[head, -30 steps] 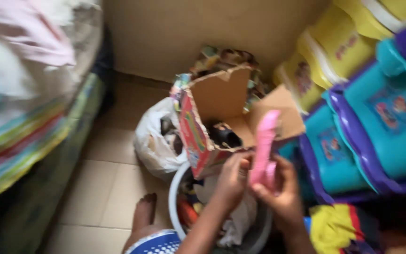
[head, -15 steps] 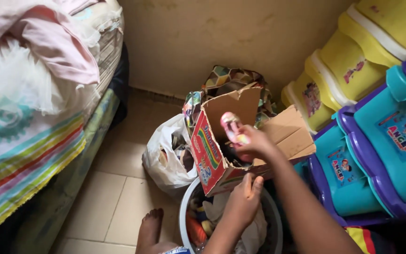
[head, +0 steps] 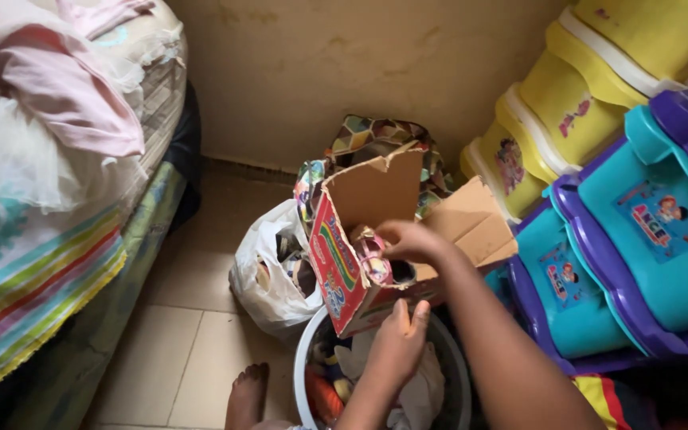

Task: Cleaning several pairs of children's shoes with a cloth.

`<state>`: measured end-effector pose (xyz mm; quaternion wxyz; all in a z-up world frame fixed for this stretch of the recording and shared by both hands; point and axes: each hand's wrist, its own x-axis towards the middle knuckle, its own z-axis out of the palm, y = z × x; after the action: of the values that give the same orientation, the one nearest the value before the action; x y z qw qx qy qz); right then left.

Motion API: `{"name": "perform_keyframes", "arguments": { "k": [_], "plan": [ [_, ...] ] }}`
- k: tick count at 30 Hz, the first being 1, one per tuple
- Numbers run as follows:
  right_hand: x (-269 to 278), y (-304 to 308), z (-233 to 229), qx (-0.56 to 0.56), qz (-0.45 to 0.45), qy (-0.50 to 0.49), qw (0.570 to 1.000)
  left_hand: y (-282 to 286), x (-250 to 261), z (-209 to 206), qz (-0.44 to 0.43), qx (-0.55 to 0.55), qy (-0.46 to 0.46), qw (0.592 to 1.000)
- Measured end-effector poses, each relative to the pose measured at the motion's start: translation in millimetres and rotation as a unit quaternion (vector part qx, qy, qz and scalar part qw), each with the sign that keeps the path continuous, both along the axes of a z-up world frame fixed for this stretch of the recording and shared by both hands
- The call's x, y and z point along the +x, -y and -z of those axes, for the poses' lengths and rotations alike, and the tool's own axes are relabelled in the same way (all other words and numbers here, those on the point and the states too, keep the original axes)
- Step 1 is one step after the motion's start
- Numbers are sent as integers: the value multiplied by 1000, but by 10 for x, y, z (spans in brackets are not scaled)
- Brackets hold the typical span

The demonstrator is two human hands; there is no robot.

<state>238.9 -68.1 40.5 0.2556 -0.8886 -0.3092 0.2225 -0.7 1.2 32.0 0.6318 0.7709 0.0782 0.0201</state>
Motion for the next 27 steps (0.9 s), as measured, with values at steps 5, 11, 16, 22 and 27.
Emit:
{"name": "perform_keyframes", "arguments": {
  "k": [5, 11, 16, 22, 27],
  "plan": [
    [-1194, 460, -835, 185, 130, 64, 972, -3, 41, 124, -12, 23, -20, 999],
    [-2035, 1304, -170, 253, 214, -14, 943, -74, -12, 144, 30, 94, -69, 993],
    [-2126, 1457, 989, 137, 246, 12, 960, -34, 68, 711, 120, 200, -106, 967],
    [-2143, 1067, 2138, -57, 101, -57, 992, -99, 36, 745, 101, 238, -133, 957],
    [-2517, 992, 3026, 18, -136, 7, 990, -80, -3, 541, 16, 216, -122, 969]
  ]
}}
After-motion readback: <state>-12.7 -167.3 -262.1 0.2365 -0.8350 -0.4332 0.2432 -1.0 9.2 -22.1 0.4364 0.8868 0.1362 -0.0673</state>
